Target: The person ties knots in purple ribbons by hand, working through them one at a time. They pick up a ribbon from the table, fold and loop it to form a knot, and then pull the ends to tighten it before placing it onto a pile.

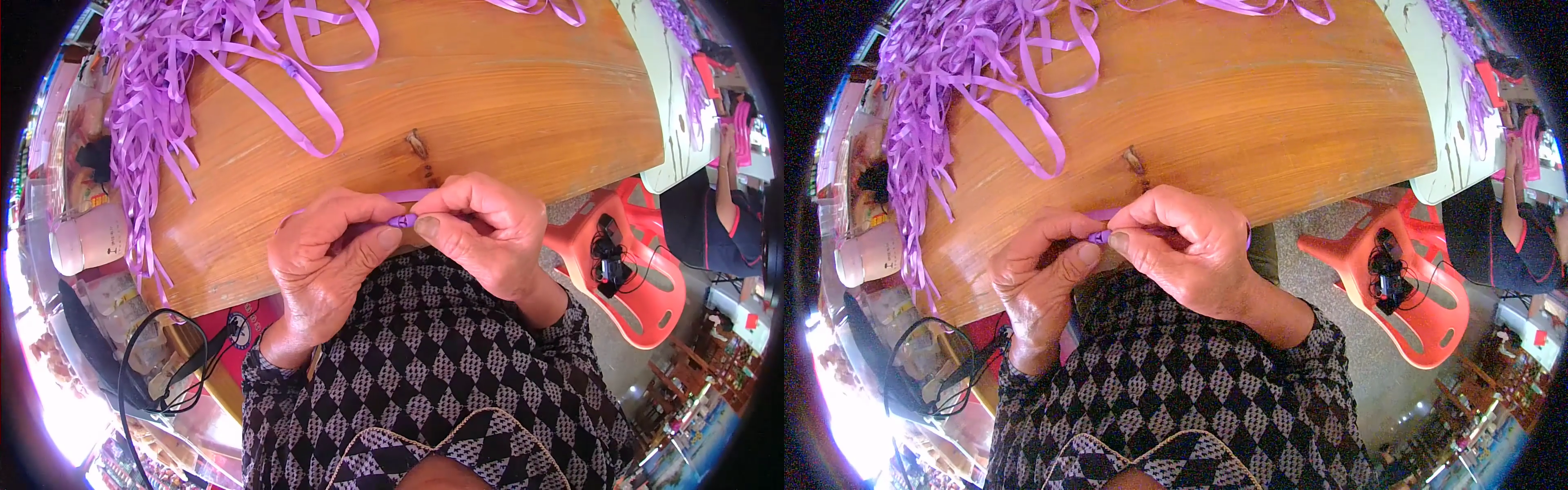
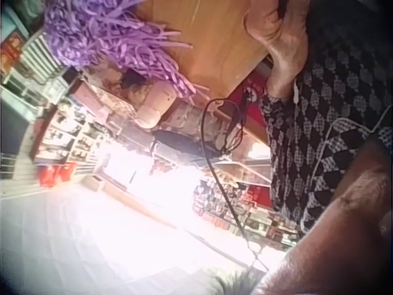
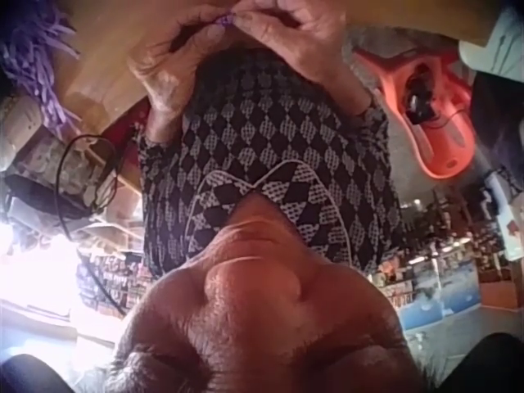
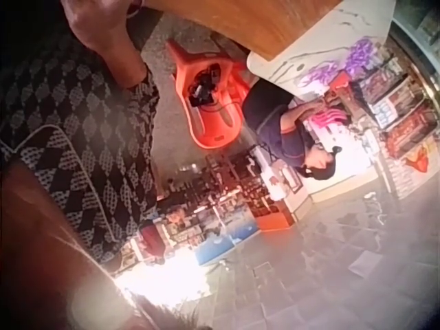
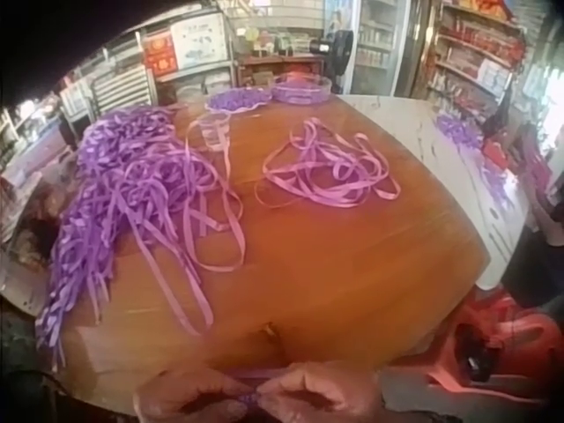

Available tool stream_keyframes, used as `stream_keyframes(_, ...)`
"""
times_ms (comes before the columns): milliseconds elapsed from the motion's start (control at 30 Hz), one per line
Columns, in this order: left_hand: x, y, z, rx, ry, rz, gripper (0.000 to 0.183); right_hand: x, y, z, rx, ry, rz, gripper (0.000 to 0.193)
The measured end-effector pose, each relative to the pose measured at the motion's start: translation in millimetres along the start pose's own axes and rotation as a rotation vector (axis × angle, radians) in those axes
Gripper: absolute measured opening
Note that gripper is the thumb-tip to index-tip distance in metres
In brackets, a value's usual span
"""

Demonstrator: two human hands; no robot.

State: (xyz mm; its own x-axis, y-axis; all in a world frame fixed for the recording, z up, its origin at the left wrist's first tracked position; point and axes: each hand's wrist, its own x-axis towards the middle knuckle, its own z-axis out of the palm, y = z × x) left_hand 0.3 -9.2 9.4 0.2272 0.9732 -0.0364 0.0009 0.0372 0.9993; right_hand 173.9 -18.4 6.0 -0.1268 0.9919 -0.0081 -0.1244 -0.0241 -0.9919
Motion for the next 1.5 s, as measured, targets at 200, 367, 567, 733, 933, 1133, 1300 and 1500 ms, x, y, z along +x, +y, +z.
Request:
stream_keyframes(200,4,2,0,0.204,-0.024,0.165,0.015,0,2,-1,-0.151,-0.006,-0.061,0.007)
stream_keyframes(367,7,5,-2,0.453,-0.052,0.335,0.015,0,4,-1,-0.192,-0.024,-0.094,0.007)
stream_keyframes(567,6,6,0,0.520,-0.023,0.376,0.016,4,5,-3,-0.320,-0.047,-0.252,0.008)
stream_keyframes(733,6,4,0,0.568,-0.010,0.438,0.020,5,10,-1,-0.383,-0.006,-0.382,0.011)
stream_keyframes(933,4,5,4,0.636,0.026,0.517,0.022,8,14,-2,-0.488,-0.007,-0.530,0.015)
stream_keyframes(1133,6,5,6,0.652,0.054,0.508,0.021,5,13,6,-0.528,0.070,-0.554,0.017)
stream_keyframes(1300,3,3,9,0.585,0.053,0.467,0.018,4,21,1,-0.439,0.038,-0.527,0.019)
stream_keyframes(1500,5,0,3,0.663,0.019,0.508,0.018,7,22,1,-0.498,0.049,-0.595,0.019)
